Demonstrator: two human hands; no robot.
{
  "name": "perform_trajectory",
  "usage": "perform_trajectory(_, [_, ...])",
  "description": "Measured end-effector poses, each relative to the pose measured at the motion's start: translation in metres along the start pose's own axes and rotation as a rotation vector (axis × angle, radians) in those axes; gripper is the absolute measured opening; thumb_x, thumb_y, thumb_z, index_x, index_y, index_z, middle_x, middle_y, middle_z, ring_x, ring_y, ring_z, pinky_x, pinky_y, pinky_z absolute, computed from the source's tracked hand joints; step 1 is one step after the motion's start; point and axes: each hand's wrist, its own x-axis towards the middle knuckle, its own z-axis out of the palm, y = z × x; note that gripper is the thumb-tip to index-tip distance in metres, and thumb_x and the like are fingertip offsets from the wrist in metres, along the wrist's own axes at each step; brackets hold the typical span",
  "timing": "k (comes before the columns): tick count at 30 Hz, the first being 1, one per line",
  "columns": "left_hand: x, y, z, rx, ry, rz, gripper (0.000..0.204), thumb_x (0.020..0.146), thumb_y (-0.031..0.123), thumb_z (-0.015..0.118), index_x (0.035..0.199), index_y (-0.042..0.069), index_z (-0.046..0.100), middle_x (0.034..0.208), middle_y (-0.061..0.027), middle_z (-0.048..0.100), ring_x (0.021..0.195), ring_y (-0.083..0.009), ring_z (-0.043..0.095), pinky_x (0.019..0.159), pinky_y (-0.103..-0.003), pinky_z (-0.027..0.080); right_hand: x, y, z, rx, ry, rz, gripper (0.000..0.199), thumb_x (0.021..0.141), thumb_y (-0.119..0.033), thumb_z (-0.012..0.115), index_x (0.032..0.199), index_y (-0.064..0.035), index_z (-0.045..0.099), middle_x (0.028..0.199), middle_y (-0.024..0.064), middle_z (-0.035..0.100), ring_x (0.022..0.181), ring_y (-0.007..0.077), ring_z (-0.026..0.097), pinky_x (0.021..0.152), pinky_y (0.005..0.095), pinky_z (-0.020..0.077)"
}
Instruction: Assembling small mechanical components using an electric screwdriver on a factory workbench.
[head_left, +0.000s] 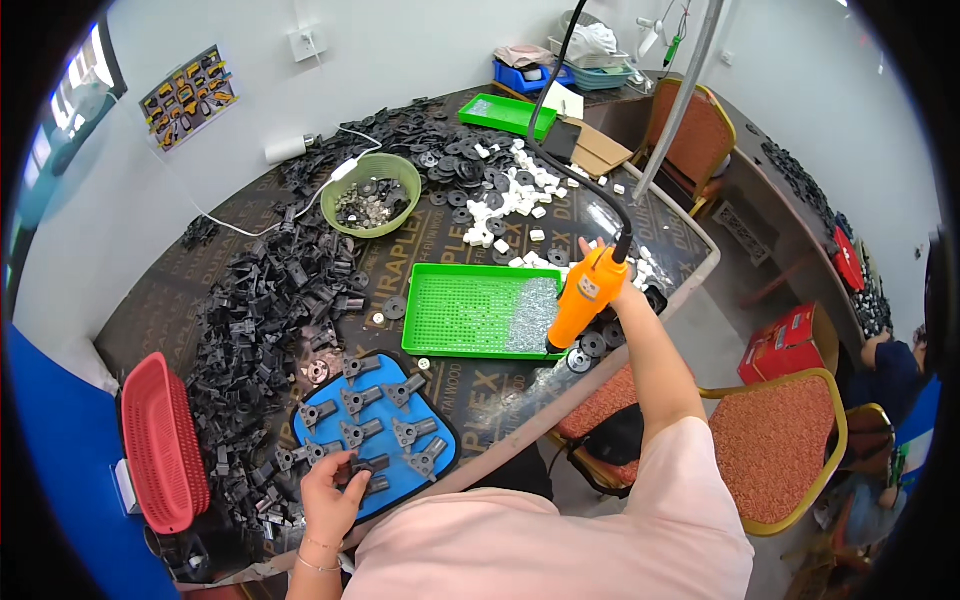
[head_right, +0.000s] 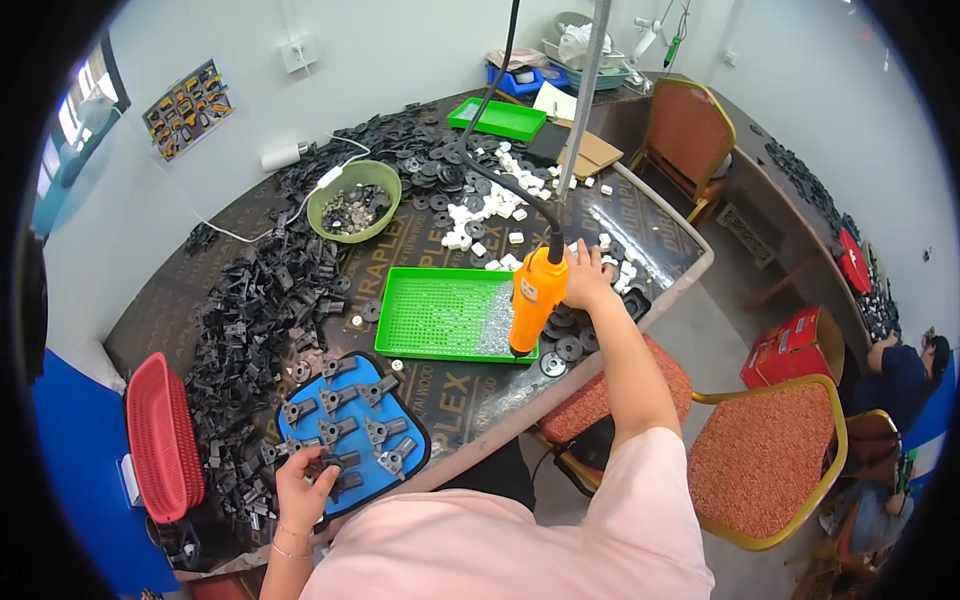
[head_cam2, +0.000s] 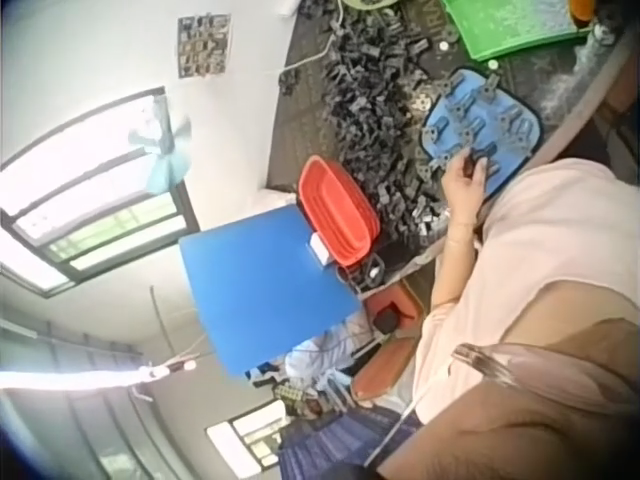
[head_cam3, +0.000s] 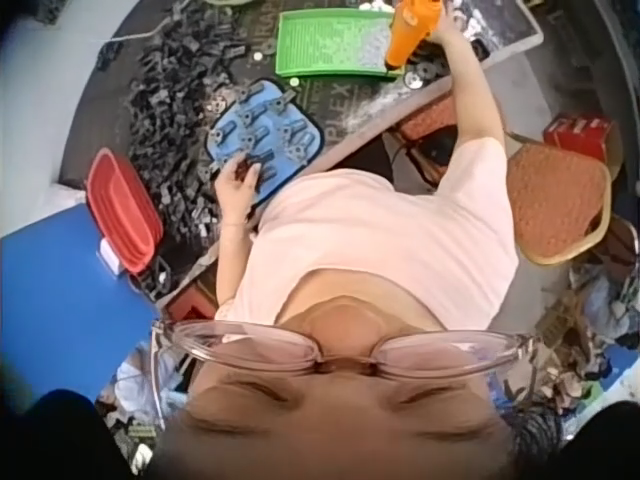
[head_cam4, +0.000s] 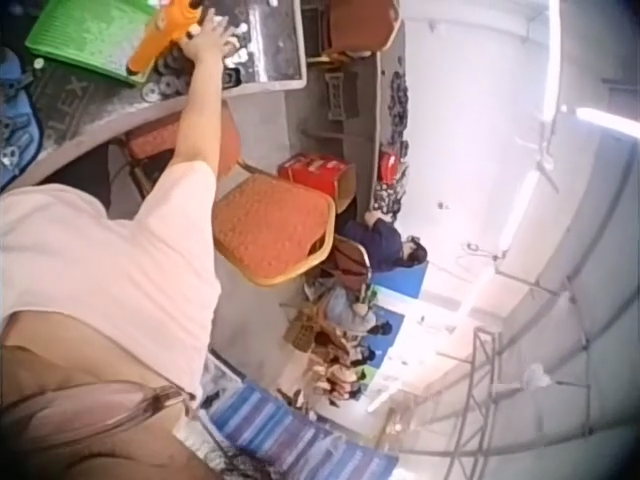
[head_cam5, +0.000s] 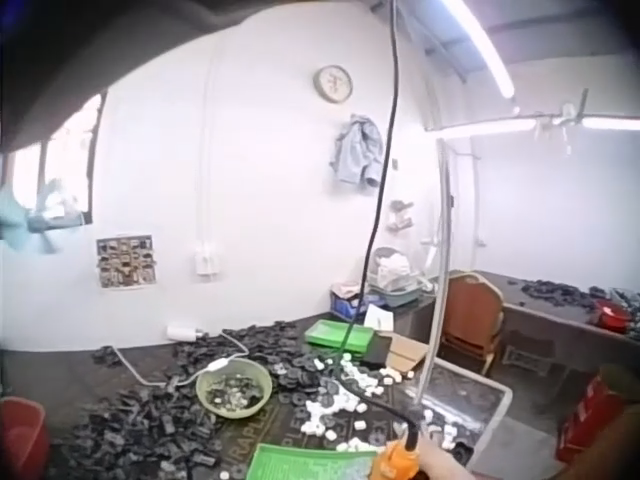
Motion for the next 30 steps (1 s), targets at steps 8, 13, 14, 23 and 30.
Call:
perform_trajectory(8, [-0.006, 0.003, 0.001, 0.02, 0.039, 0.019, 0.028, 0.073, 0.0, 0.073, 0.1, -0.001, 0.064, 0.082, -0.002, 0.062, 0.069, -0.0069, 0.056, 0.064, -0.021, 0.047, 0.015, -0.005, 0.019, 0.019, 0.349, -0.237, 0.053, 0.079, -0.033, 0.059, 0.125, -0.0073, 0.049, 0.13, 0.017, 0.043, 0.115, 0.0364, 0.044, 0.088, 0.0523, 0.0413])
perform_trajectory(13, [0.002, 0.016, 0.001, 0.05, 0.008, 0.004, 0.031, 0.072, 0.008, 0.075, 0.101, 0.002, 0.065, 0.085, -0.0098, 0.063, 0.07, -0.0164, 0.061, 0.068, -0.027, 0.05, 0.038, 0.024, 0.048, 0.35, 0.639, -0.19, 0.024, 0.069, -0.032, 0.073, 0.085, -0.0154, 0.065, 0.088, 0.0131, 0.062, 0.081, 0.0334, 0.061, 0.072, 0.046, 0.0481])
perform_trajectory(14, [0.003, 0.018, 0.001, 0.054, -0.009, 0.023, 0.031, 0.072, 0.008, 0.075, 0.101, 0.002, 0.065, 0.085, -0.0101, 0.063, 0.07, -0.0173, 0.061, 0.068, -0.027, 0.051, 0.039, 0.032, 0.046, 0.218, 0.642, -0.207, 0.024, 0.07, -0.033, 0.073, 0.084, -0.0152, 0.065, 0.087, 0.0138, 0.062, 0.08, 0.0338, 0.061, 0.073, 0.0459, 0.0481])
perform_trajectory(23, [-0.006, 0.008, 0.0, 0.011, -0.064, -0.011, 0.033, 0.074, 0.004, 0.073, 0.104, -0.002, 0.062, 0.092, -0.0083, 0.059, 0.077, -0.0136, 0.063, 0.068, -0.026, 0.052, 0.005, -0.028, 0.002, 0.063, 0.49, -0.251, 0.033, 0.079, -0.039, 0.068, 0.098, -0.012, 0.065, 0.099, 0.0181, 0.061, 0.096, 0.0359, 0.056, 0.084, 0.0456, 0.0448])
perform_trajectory(30, [0.01, 0.016, 0.022, 0.162, -0.043, 0.069, 0.028, 0.08, 0.004, 0.065, 0.107, 0.001, 0.059, 0.096, -0.014, 0.054, 0.074, -0.0255, 0.063, 0.064, -0.032, 0.053, 0.022, 0.022, 0.003, 0.445, 0.553, -0.274, 0.032, 0.085, -0.024, 0.065, 0.112, -0.0065, 0.062, 0.107, 0.0131, 0.062, 0.099, 0.0246, 0.058, 0.088, 0.0334, 0.044])
